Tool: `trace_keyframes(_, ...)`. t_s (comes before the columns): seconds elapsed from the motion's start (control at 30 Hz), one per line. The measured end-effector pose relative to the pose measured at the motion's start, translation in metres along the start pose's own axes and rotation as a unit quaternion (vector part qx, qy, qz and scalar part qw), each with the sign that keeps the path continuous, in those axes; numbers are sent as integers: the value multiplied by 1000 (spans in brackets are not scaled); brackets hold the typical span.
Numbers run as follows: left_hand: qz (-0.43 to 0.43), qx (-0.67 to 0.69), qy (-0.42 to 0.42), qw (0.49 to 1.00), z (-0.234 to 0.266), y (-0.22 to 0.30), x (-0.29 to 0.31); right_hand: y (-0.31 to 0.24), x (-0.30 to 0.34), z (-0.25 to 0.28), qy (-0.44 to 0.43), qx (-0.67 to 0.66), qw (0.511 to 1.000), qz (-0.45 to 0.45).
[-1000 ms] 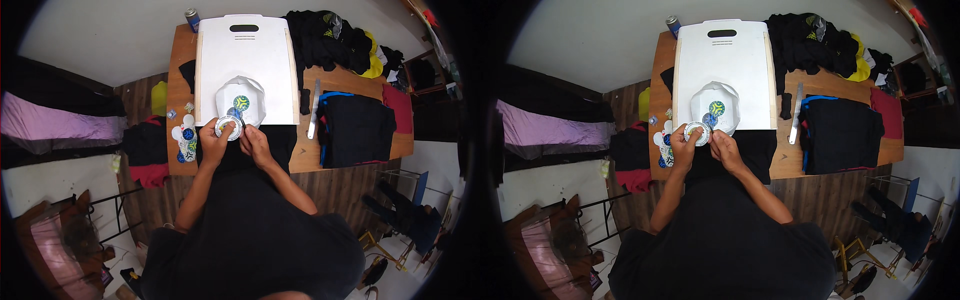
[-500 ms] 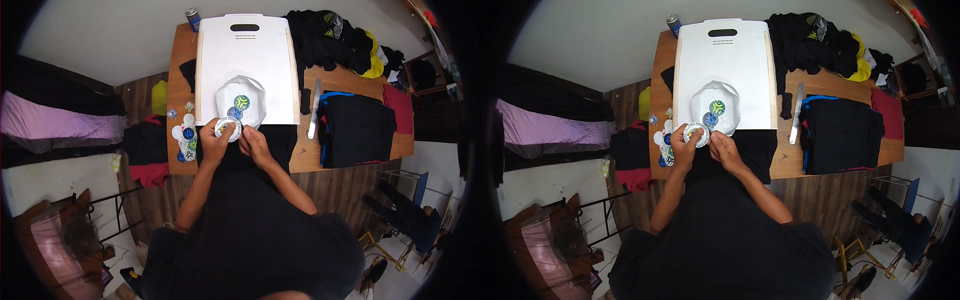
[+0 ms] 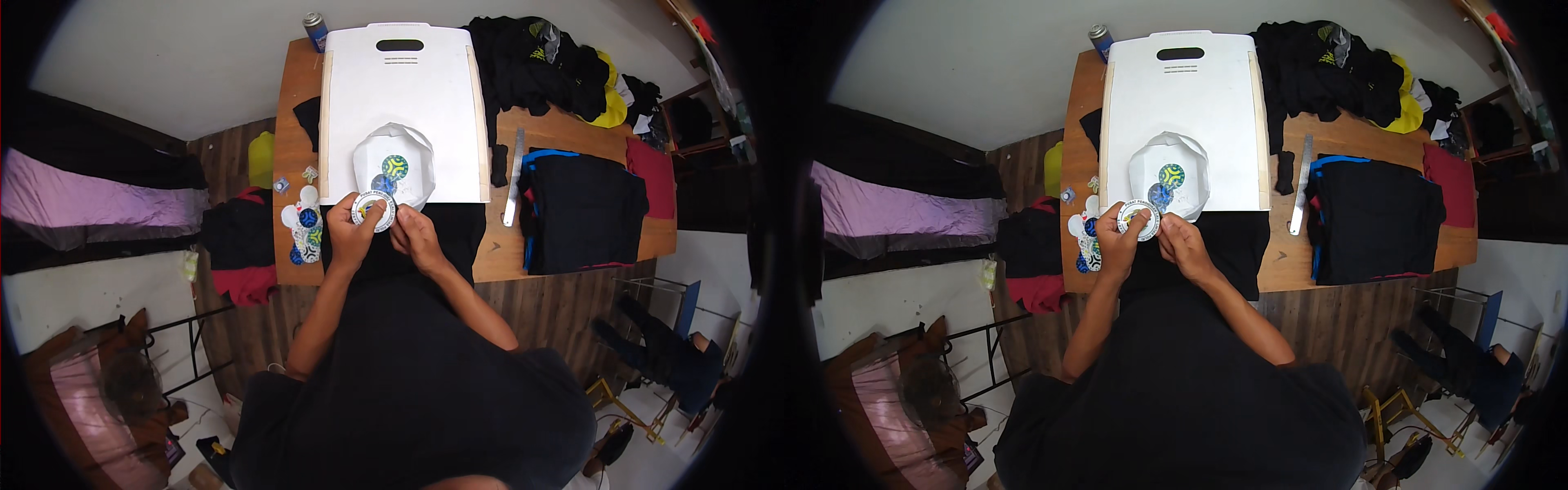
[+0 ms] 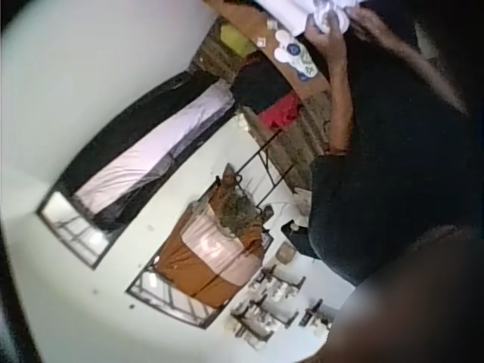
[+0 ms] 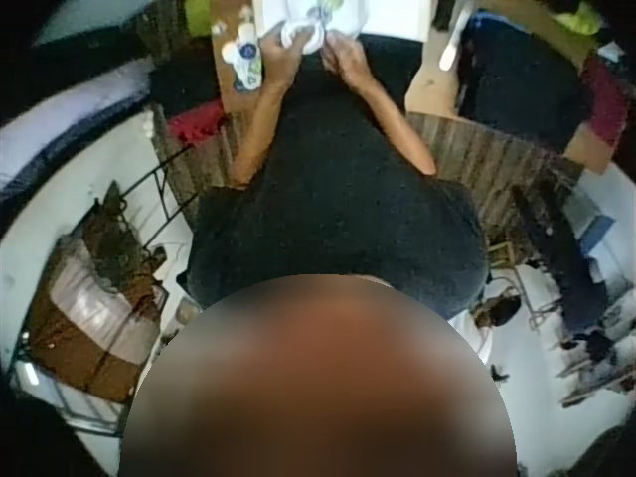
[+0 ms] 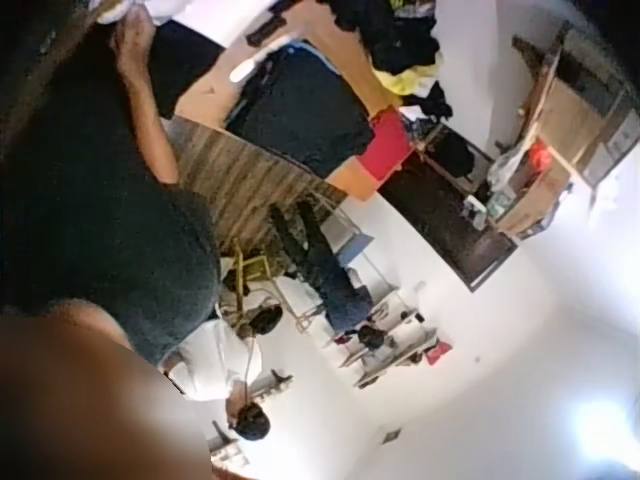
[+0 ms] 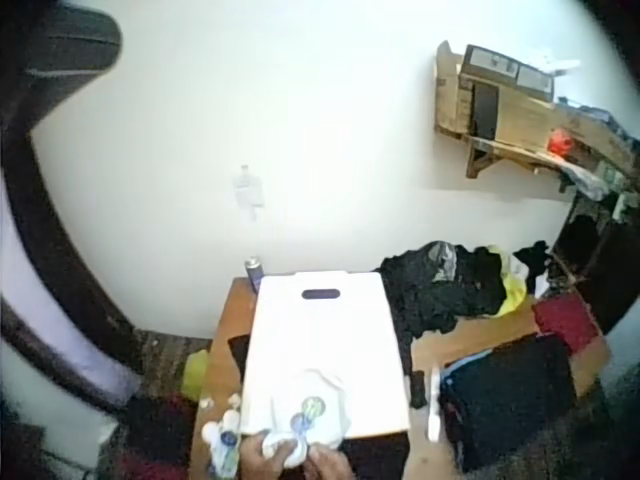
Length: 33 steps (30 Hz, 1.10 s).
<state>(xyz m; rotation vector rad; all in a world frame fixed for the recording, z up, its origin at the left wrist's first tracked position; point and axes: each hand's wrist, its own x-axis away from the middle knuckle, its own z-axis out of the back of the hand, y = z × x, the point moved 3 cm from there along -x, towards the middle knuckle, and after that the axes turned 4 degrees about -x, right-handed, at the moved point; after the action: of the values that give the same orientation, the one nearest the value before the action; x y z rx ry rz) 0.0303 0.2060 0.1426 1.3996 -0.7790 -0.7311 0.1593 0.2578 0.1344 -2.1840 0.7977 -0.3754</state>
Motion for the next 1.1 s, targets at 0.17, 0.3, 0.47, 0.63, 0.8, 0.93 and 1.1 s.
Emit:
trace_keyframes(0.17,-1,2,0,1000,-2,2,0,0,0,1,32,34,999,-21)
trace_keyframes(0.3,2,10,-1,1000,-1,2,-1,-3,0,0,19,-2,1000,8)
trace_keyframes(0.47,7,15,-10,1000,-1,2,-1,-2,-3,2,67,-13,998,4)
trace_keyframes(0.63,74,44,-48,995,-11,8,1,-2,-4,0,110,28,994,-7)
trace_keyframes(0.8,21,94,6,995,-16,20,4,1,-1,-3,147,20,989,-26)
trace_keyframes(0.93,56,59,1,997,-13,21,3,-1,-3,-5,74,19,996,40)
trace_keyframes(1.1,8,73,14,997,-10,24,2,-2,0,-5,28,11,998,53)
